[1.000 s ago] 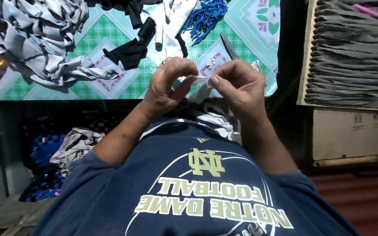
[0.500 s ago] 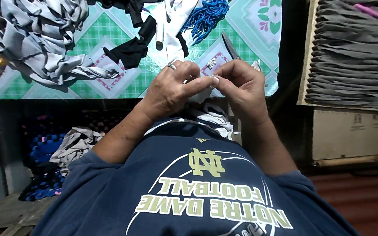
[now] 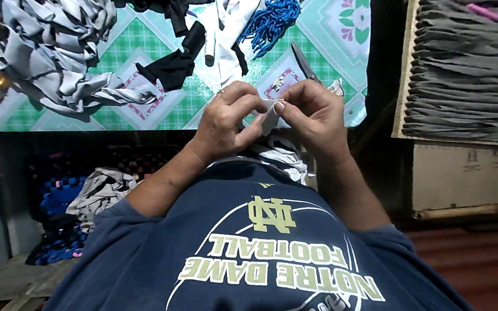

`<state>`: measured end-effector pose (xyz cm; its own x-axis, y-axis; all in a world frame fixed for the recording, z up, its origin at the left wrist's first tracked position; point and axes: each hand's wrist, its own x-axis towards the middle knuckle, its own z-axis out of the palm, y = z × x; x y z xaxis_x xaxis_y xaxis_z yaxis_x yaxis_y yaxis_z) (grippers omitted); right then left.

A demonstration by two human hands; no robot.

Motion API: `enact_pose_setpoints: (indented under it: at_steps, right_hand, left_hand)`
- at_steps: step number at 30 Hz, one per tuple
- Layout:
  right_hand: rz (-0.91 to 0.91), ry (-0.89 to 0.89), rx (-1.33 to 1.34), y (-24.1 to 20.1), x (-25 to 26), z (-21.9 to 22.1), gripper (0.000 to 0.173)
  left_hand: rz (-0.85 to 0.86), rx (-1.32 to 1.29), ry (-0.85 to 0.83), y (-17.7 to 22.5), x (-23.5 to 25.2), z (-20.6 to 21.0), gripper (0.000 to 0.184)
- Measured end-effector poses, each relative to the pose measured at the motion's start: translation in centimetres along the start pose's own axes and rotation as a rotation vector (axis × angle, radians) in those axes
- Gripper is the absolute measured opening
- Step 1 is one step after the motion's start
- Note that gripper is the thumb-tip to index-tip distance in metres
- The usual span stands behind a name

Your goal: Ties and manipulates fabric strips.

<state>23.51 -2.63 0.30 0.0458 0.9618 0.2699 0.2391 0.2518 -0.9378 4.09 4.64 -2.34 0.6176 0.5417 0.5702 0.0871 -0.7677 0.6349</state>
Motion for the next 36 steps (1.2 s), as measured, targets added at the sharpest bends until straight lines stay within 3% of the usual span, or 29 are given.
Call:
enact_pose_setpoints:
  at_steps: [4,11,19,28,36]
  right_hand:
    - [0.003,-0.011,-0.01,0.1,-0.1,0.2,0.008]
    - [-0.002,-0.014,-0.042,-0.1,-0.2,0.5,0.008]
    - [-0.01,-0.032,-0.029,0.1,-0.1,0.3,0.007]
    - [-0.018,-0.108,-0.099,0.1,0.0,0.0,0.017]
    - [-0.054,-0.08,-0.113,0.2,0.2,0.1,0.009]
  left_hand:
    - [-0.042,0.026,-0.004,0.4,0.2,0.2,0.026]
    - [-0.065,0.057,-0.005,0.3,0.4,0.1,0.016]
    - [-0.146,-0.237,-0.054,-0.1,0.6,-0.6,0.018]
    - [-0.086,-0.217,-0.073,-0.2,0.8,-0.9,0.018]
    - [-0.022,-0.114,-0.077,-0.5,0.8,-0.9,0.018]
